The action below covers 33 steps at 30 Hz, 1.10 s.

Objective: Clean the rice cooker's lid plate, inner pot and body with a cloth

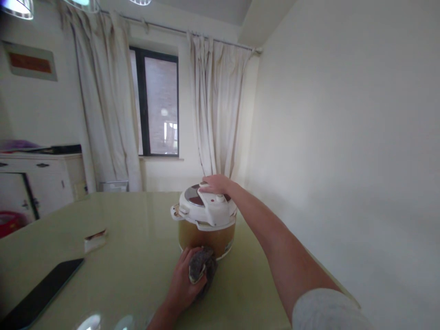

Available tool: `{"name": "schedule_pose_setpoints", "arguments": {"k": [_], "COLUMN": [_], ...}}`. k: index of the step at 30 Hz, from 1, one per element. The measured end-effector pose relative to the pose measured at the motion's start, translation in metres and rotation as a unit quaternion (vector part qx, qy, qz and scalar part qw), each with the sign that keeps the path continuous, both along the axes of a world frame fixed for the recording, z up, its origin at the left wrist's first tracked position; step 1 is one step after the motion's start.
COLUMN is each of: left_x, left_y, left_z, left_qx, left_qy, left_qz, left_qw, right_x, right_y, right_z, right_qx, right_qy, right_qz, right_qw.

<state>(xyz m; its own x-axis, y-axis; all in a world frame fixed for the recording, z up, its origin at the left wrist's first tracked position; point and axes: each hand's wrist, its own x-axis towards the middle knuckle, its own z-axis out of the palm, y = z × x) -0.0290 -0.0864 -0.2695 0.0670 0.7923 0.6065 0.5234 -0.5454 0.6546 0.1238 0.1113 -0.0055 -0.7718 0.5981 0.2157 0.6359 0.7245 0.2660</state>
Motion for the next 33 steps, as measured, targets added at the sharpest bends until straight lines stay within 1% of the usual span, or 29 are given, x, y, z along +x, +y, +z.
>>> {"name": "schedule_pose_setpoints", "arguments": {"k": [3,7,11,15,18,24,26,33], "left_x": [0.0,0.001,0.001,0.002,0.002,0.001,0.001,0.0], "left_y": [0.001,0.001,0.0,-0.001,-0.001,0.001,0.001,-0.001], "left_z": [0.0,0.0,0.001,0.002,0.003,0.0,0.0,0.003], "left_qx": [-0.01,-0.022,-0.028,-0.034,-0.033,-0.031,-0.03,-0.01], "left_qy": [-0.002,-0.006,-0.005,-0.009,-0.011,-0.016,-0.017,-0.014], "left_qz": [0.001,-0.006,-0.013,-0.008,-0.004,-0.008,-0.008,-0.003], "left_qw": [1.0,1.0,0.999,0.999,0.999,0.999,0.999,1.0], "right_x": [0.003,0.005,0.004,0.002,0.0,-0.012,-0.016,-0.019], "right_y": [0.009,0.018,0.019,0.016,0.011,-0.002,-0.007,-0.015], "right_z": [0.004,0.008,0.011,0.01,0.009,0.004,0.003,0.007], "right_qx": [0.004,-0.006,-0.004,0.015,0.035,0.073,0.077,0.062], "right_qy": [-0.034,-0.057,-0.064,-0.074,-0.085,-0.067,-0.06,-0.053], "right_qz": [0.042,0.093,0.104,0.076,0.042,-0.087,-0.116,-0.144], "right_qw": [0.999,0.994,0.993,0.994,0.995,0.991,0.988,0.986]}}
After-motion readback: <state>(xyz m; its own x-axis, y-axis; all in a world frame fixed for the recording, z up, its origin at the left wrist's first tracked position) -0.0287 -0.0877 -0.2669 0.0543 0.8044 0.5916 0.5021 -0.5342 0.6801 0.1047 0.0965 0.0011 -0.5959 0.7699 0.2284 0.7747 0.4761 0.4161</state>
